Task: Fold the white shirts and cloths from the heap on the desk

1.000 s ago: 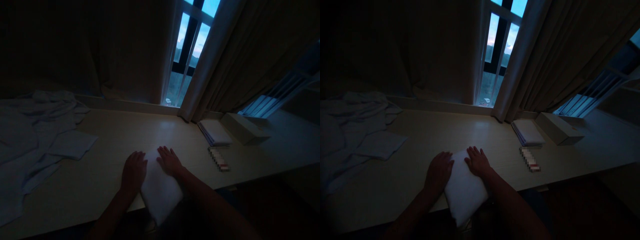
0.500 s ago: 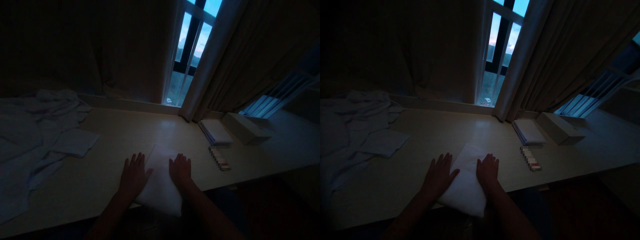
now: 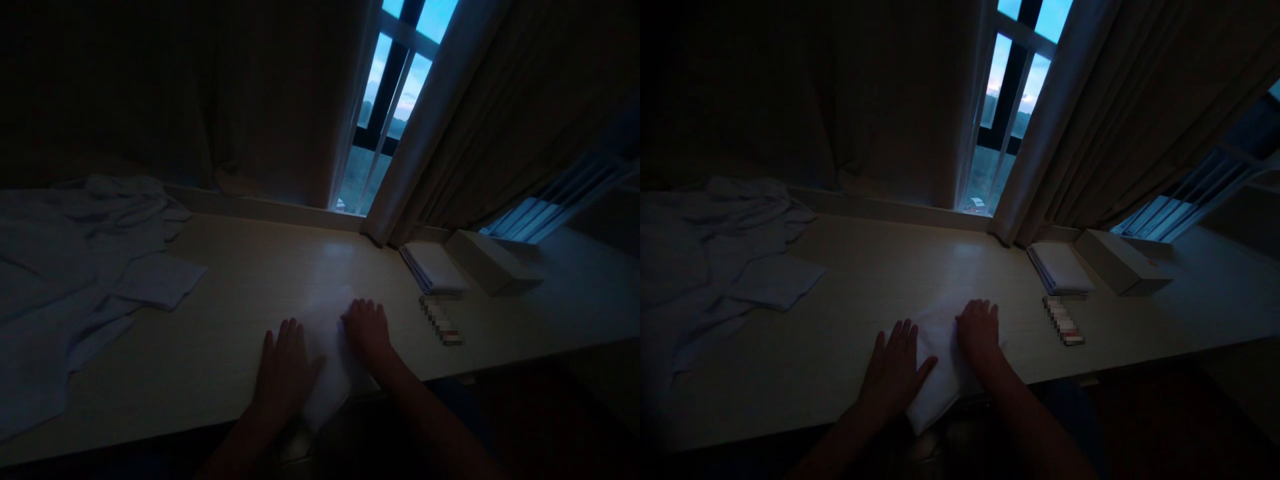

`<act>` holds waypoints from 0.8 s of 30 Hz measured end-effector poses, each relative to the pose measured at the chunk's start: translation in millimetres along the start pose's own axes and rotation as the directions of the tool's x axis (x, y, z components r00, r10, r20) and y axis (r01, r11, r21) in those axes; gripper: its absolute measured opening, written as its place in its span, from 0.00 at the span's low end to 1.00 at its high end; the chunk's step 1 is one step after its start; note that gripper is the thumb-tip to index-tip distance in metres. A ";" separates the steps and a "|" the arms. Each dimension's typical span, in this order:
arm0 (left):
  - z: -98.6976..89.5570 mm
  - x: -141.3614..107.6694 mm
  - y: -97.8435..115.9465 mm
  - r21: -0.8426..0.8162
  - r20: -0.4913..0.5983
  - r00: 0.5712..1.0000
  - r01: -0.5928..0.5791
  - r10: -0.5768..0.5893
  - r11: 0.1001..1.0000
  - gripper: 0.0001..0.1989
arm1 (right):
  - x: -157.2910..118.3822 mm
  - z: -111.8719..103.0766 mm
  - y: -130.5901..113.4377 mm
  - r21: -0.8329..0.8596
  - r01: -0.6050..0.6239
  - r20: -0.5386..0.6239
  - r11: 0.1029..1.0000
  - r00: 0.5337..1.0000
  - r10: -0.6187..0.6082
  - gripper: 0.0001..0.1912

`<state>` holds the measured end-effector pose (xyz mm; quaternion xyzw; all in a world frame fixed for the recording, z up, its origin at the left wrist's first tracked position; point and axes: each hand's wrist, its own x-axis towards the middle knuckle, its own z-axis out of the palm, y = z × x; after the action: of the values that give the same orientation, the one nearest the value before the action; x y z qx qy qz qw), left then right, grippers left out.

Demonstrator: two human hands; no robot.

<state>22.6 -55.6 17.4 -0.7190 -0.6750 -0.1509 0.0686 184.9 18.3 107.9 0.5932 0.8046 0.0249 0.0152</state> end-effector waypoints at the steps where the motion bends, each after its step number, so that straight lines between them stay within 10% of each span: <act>1: -0.9 -0.4 -0.2 -0.002 0.008 1.000 -0.006 0.006 1.000 0.36 | 1.8 1.3 -11.0 0.050 0.155 -0.070 0.987 0.986 -0.151 0.25; 3: -4.0 -1.4 -0.3 -0.011 0.037 0.999 -0.033 0.034 0.999 0.32 | 4.7 10.7 -36.8 0.174 0.478 -0.126 0.861 0.878 -0.462 0.27; 6: -7.9 -2.9 0.6 -0.026 0.068 0.994 -0.086 0.087 0.996 0.31 | 6.3 32.8 -66.1 0.304 0.644 -0.131 0.702 0.758 -0.639 0.30; 24: -7.3 -0.4 4.1 0.009 0.016 1.000 0.015 -0.016 1.000 0.38 | 53.8 62.4 29.2 0.309 0.259 -0.051 0.915 0.965 -0.256 0.32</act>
<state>25.7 -58.5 24.6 -0.7146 -0.6818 -0.1426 0.0653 200.2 79.7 47.5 0.4768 0.8694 -0.1023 -0.0796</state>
